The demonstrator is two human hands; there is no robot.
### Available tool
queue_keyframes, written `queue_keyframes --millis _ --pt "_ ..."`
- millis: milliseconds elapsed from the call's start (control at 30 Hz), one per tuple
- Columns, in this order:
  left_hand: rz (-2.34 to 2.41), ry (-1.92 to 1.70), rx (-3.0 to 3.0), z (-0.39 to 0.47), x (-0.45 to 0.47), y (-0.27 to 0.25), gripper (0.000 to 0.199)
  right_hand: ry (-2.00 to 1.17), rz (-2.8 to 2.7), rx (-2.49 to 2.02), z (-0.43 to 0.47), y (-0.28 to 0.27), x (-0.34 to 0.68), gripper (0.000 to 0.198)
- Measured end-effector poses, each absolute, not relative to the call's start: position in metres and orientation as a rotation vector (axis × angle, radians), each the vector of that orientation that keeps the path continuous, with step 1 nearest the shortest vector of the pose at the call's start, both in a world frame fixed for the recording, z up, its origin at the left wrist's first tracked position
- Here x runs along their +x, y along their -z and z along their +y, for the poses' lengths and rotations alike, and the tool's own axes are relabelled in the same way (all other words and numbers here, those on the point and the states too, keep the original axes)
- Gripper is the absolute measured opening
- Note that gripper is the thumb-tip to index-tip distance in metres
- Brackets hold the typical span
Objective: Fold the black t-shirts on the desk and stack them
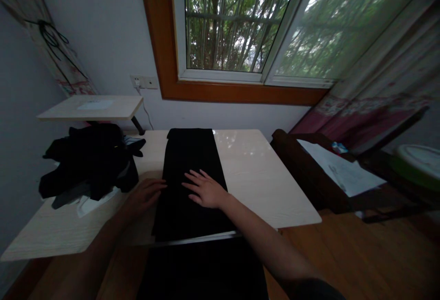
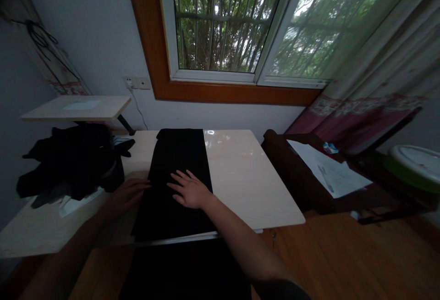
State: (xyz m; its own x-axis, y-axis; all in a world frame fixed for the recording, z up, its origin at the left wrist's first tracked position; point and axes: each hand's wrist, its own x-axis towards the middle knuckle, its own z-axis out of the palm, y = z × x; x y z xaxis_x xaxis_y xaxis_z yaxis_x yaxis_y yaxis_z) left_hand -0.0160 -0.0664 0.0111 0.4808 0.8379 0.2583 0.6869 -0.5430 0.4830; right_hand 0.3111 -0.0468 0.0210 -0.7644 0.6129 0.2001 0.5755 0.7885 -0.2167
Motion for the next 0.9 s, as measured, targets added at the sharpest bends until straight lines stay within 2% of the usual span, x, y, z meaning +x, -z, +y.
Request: queue_keyframes --millis 167,333,533,767,900 --pt "1.404 -0.687 2.518 -0.053 -0.013 0.013 0.044 -0.270 -2.754 -0.751 -0.080 -0.024 0.326 0.051" --pt "1.526 -0.666 2.522 -0.049 -0.012 0.020 0.049 -0.361 -2.619 -0.784 -0.094 -0.018 0.346 0.041" --pt "1.404 -0.517 2.611 -0.057 -0.015 0.008 0.061 -0.315 -2.374 -1.036 -0.079 -0.005 0.402 0.055" --pt "1.290 -0.482 2.686 -0.066 -0.007 -0.003 0.064 -0.215 -2.295 -1.197 -0.080 -0.008 0.442 0.041" --pt "1.171 -0.466 2.714 -0.065 -0.003 -0.003 0.065 -0.252 -2.395 -1.137 -0.083 -0.013 0.438 0.043"
